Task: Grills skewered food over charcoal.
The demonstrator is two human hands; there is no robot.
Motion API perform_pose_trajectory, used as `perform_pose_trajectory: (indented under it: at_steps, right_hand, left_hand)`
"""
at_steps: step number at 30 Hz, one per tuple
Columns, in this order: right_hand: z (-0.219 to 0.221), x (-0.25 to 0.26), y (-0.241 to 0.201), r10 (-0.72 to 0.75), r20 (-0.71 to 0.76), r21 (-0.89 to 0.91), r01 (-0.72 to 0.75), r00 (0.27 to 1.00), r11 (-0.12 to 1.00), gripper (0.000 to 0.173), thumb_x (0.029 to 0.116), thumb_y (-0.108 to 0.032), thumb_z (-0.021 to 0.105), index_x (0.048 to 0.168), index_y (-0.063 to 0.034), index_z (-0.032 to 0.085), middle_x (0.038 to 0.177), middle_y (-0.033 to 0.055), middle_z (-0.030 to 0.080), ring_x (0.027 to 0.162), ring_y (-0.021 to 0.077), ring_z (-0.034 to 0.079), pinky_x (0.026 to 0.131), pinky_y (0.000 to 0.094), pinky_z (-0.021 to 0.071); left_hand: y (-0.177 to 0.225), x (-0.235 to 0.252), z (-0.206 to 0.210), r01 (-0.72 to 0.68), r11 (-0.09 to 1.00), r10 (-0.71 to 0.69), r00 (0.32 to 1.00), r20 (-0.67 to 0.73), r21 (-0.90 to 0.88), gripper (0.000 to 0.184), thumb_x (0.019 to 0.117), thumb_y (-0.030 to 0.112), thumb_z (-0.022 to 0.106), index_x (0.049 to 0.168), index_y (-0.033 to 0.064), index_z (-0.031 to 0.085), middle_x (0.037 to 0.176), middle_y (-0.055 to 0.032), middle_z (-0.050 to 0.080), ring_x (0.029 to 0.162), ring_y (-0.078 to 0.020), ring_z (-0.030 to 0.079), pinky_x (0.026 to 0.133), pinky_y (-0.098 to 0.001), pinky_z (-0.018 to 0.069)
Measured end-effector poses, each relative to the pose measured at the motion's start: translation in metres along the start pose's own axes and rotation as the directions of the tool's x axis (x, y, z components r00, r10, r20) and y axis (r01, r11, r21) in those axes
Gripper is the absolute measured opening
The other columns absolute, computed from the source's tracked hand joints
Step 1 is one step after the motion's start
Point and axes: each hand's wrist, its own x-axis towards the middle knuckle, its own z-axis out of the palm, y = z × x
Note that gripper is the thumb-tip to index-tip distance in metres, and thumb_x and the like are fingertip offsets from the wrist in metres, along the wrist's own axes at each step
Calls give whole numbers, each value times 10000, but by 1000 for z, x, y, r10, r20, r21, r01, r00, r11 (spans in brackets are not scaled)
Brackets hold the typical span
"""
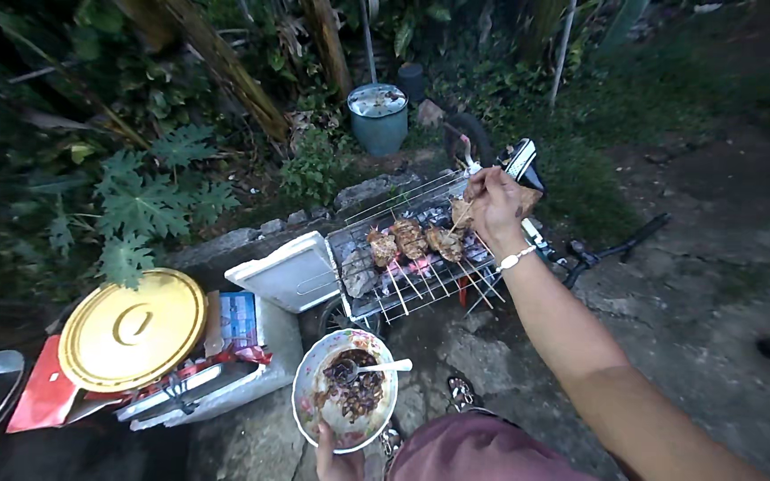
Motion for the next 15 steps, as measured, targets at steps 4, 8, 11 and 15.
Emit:
perform_pose_trajectory:
  at_steps: [4, 8, 11, 15]
  right_hand:
    - [0, 7, -5, -22, 47, -90, 26, 999, 996, 389, 1102, -212, 294, 946, -151, 646, 777, -117, 622, 717, 18, 608, 738, 237, 551]
    - [-2, 17, -9, -105, 116, -9, 107, 988, 994, 386, 1106, -254, 313, 845, -220, 595, 778, -120, 627, 767, 33, 626, 776, 258, 550]
    - [-2, 25, -11, -154, 102, 42, 151, 983, 988, 387, 1105, -259, 342, 794, -239, 571, 740, -118, 609, 749, 40, 624, 766, 263, 551]
    - [-12, 31, -28, -246, 33, 30, 245, 969, 969, 392, 1119, -314, 322, 826, -250, 574, 728, -131, 602, 724, 44, 619, 736, 279, 556]
  left_hand:
    - [-1, 0, -2, -4, 1000, 4, 1000, -6, 7, 220, 968, 354, 635, 1101, 183, 675, 959, 0, 785, 890, -107, 757, 793, -329, 639]
    - [-1, 0, -3, -4, 1000, 4, 1000, -8, 5, 217, 959, 351, 643, 1098, 187, 675, 947, -1, 785, 879, -110, 758, 778, -335, 642]
    - [-2, -1, -3, -5, 1000, 5, 1000, -2, -3, 241, 938, 349, 671, 1112, 182, 672, 964, 2, 782, 900, -109, 755, 796, -334, 638]
    - [-1, -3, -3, 13, 999, -12, 1000, -17, 50, 209, 1025, 364, 509, 1082, 220, 649, 902, 42, 782, 806, -80, 755, 712, -305, 643]
